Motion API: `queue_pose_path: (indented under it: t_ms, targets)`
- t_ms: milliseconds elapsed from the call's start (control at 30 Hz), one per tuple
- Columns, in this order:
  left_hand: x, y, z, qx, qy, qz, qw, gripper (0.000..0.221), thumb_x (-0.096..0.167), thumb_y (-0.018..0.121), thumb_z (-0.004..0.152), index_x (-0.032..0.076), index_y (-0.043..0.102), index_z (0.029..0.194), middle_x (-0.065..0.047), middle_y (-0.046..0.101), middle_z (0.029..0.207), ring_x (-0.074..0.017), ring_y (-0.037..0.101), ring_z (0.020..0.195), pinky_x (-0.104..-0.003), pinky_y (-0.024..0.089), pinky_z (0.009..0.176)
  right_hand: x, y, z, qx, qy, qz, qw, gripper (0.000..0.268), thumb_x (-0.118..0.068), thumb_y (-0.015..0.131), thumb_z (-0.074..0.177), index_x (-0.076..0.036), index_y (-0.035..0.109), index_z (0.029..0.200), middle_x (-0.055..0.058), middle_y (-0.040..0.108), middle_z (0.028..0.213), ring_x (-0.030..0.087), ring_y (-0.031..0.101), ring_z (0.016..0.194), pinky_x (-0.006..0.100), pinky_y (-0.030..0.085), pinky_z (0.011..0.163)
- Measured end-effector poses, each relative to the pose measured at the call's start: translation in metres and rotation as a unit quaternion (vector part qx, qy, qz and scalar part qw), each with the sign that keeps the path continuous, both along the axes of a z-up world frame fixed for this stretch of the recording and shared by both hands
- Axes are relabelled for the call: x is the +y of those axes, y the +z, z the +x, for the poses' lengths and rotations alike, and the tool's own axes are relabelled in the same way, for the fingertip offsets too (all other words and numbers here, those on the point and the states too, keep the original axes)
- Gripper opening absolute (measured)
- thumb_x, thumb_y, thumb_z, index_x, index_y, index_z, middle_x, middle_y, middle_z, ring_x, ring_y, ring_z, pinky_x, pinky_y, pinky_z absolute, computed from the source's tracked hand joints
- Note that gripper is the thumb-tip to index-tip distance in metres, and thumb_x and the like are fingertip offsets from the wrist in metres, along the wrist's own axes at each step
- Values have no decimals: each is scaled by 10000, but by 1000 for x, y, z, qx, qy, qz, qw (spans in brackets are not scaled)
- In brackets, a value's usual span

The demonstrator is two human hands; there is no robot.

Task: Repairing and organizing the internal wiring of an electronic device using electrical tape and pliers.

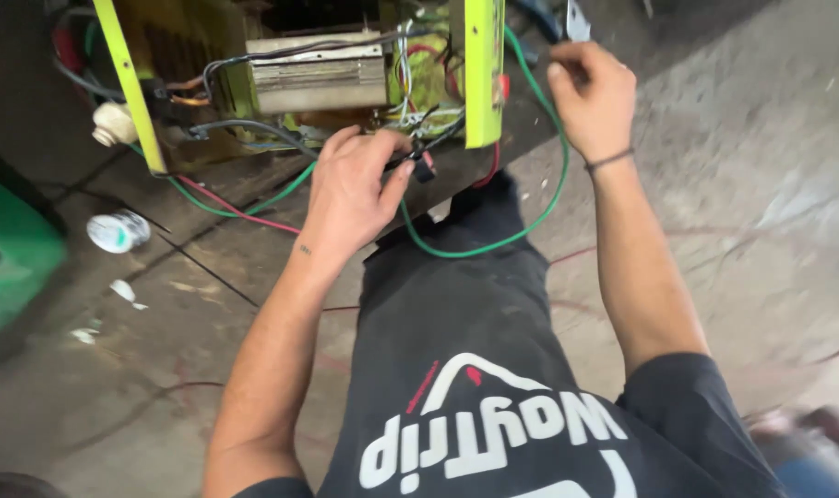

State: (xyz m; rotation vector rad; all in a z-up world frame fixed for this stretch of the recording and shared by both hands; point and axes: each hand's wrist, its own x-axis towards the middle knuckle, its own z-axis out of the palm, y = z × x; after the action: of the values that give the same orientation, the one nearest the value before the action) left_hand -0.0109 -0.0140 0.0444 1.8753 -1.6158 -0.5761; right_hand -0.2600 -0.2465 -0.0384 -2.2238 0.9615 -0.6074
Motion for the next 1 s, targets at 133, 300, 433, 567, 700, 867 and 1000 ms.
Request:
queue_pose_path:
  t_ms: [133,300,433,567,700,867,1000]
  targets:
    - [4,3,-16,-45,57,25,997,214,199,682,929,117,638,1122,-64,734,1067,-280,668,1115,-519,308,1170,-77,-30,44,169,184,-87,964,591,-243,733,917,6,551,1421,244,579,1358,458,534,1192,540,442,966]
    - [23,13,-58,-59,231,-118,964,253,197,590,1035,1,688,1163,-159,706,1257,-351,644,1198,-538,417,1098,-96,-35,61,253,274,-161,914,655,-386,779,850,-17,597,1359,226,552,1217,478,552,1005,583,482,785]
    - [40,-21,-117,110,456,-137,873,121,166,658,972,61,705,1010,-84,719,995,-254,667,928,-364,520,864,-104,-31,69,274,285,-156,905,539,-444,811,800,-42,656,1124,203,613,1033,475,637,870,578,513,653]
    - [34,-93,-130,276,449,-110,843,610,316,757,934,81,487,1428,-80,605,1443,-223,617,1292,-373,525,999,-135,-36,59,236,314,-126,911,560,-404,753,771,-43,736,1198,232,713,1053,422,659,961,513,503,772]
    - [13,-93,-100,396,331,-206,831,822,474,739,950,175,331,1597,-98,279,1683,-298,360,1565,-519,410,1242,-134,-5,18,51,234,342,909,365,-299,776,865,-89,658,1140,25,670,990,125,635,838,266,500,725]
    - [15,-104,-82,382,257,-294,837,580,323,724,983,81,522,1469,-115,458,1495,-256,481,1427,-449,404,1260,-75,29,-51,-54,196,624,755,592,-225,803,752,-97,545,1270,108,684,1185,256,697,1049,395,580,916]
    - [12,-99,-78,372,230,-262,860,451,340,746,976,149,626,1366,-104,491,1542,-295,464,1481,-510,347,1267,-23,43,-71,147,250,530,797,629,-32,682,692,-46,527,1301,116,710,1161,206,684,1008,338,556,839]
